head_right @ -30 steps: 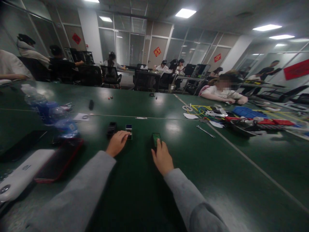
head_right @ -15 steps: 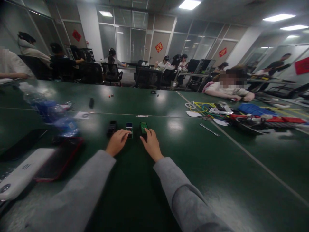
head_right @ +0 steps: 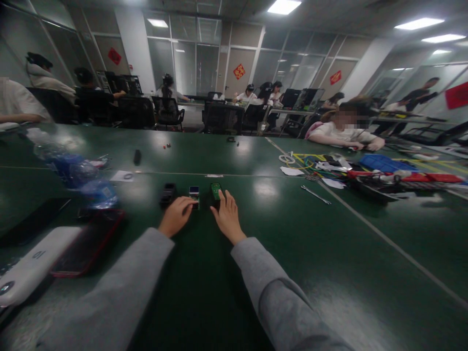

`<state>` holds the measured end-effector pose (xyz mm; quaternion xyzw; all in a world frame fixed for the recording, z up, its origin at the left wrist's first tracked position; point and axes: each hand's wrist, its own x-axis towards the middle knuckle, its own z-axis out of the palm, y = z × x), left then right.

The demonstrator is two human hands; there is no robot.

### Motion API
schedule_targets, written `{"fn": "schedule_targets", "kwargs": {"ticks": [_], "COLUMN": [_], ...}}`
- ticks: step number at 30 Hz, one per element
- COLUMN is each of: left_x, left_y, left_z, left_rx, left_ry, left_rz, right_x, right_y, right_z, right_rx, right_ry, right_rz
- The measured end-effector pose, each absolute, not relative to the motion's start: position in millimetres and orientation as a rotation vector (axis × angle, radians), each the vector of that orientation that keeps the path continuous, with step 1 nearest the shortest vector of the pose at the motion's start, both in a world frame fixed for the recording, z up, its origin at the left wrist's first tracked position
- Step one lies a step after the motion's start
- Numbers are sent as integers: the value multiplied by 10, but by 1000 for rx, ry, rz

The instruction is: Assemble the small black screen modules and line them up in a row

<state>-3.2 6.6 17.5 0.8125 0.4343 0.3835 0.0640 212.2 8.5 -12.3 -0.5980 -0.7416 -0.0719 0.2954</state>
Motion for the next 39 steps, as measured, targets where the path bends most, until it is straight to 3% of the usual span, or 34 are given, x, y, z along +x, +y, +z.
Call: {"fn": "schedule_targets", "kwargs": {"ticks": [13, 23, 39], "left_x": [-44, -117, -69], "left_y": [73, 101, 115], "left_z": [154, 143, 154], "left_rx": [2460, 2134, 2264], "left_ry": [1339, 1905, 1624], "left_rz": [1168, 1428, 1262], "right_x": [2115, 2100, 2088], "right_y": [55, 39, 28], "right_z": [-84, -49, -57], "right_rx": [-1498, -1524, -1559], "right_ry": [-2065, -2076, -2051], "right_rz": [-172, -221, -276]}}
